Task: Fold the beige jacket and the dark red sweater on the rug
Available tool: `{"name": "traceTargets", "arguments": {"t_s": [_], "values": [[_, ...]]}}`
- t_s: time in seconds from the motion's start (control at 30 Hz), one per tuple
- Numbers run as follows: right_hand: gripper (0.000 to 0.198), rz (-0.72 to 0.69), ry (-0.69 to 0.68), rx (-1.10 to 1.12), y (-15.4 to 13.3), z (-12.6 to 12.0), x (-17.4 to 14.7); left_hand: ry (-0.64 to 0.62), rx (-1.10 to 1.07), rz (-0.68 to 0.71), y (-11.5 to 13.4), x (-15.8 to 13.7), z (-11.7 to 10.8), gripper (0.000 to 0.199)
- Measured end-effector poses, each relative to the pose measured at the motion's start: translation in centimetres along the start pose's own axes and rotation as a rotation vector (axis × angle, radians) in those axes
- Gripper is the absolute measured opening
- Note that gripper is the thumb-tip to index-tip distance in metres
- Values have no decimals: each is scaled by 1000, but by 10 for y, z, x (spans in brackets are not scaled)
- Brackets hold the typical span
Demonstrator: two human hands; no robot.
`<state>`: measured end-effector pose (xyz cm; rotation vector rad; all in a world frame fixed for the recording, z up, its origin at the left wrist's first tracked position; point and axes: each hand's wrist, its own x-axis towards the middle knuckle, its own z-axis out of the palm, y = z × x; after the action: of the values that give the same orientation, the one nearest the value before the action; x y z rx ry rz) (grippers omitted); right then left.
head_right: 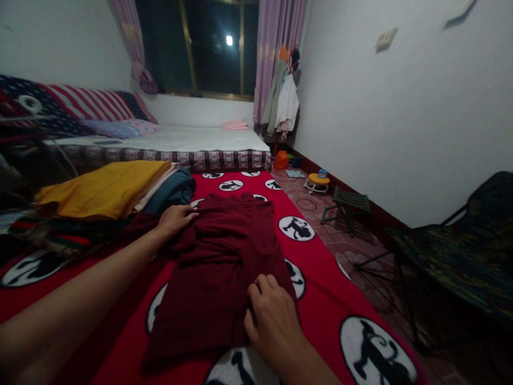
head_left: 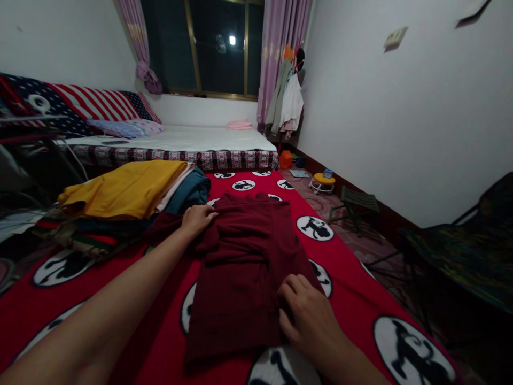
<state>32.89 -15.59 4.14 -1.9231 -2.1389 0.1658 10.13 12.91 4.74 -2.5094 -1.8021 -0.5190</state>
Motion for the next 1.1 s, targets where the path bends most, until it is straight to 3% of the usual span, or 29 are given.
{"name": "traceTargets", "arguments": {"t_s": [0.17, 0.27, 0.33, 0.43, 0.63, 0.73, 0.83, 0.93, 1.1], "values": [[9, -6, -1, 183, 11, -10, 0, 126, -106, -68, -6, -8, -13, 35], [14, 5, -14, 399, 30, -20, 23, 128, -131, -76, -9, -13, -17, 34], [20, 38, 90, 464, 52, -25, 54, 108, -126, -70, -10, -15, -16, 34], [21, 135, 328, 386, 92, -25, 115, 110, -117, -53, -11, -16, -16, 34], [46, 293, 421, 284, 143, -13, 207, 139, -148, -20, -12, -20, -23, 33], [59, 253, 327, 242, 149, -7, 228, 155, -144, 0, -13, -23, -27, 33], [42, 218, 244, 200, 150, -5, 244, 172, -144, -6, -15, -26, -30, 32], [20, 222, 252, 189, 147, -6, 260, 216, -126, -31, -17, -28, -32, 32], [27, 258, 336, 167, 134, 6, 276, 266, -40, -93, -25, -27, -26, 34]]}}
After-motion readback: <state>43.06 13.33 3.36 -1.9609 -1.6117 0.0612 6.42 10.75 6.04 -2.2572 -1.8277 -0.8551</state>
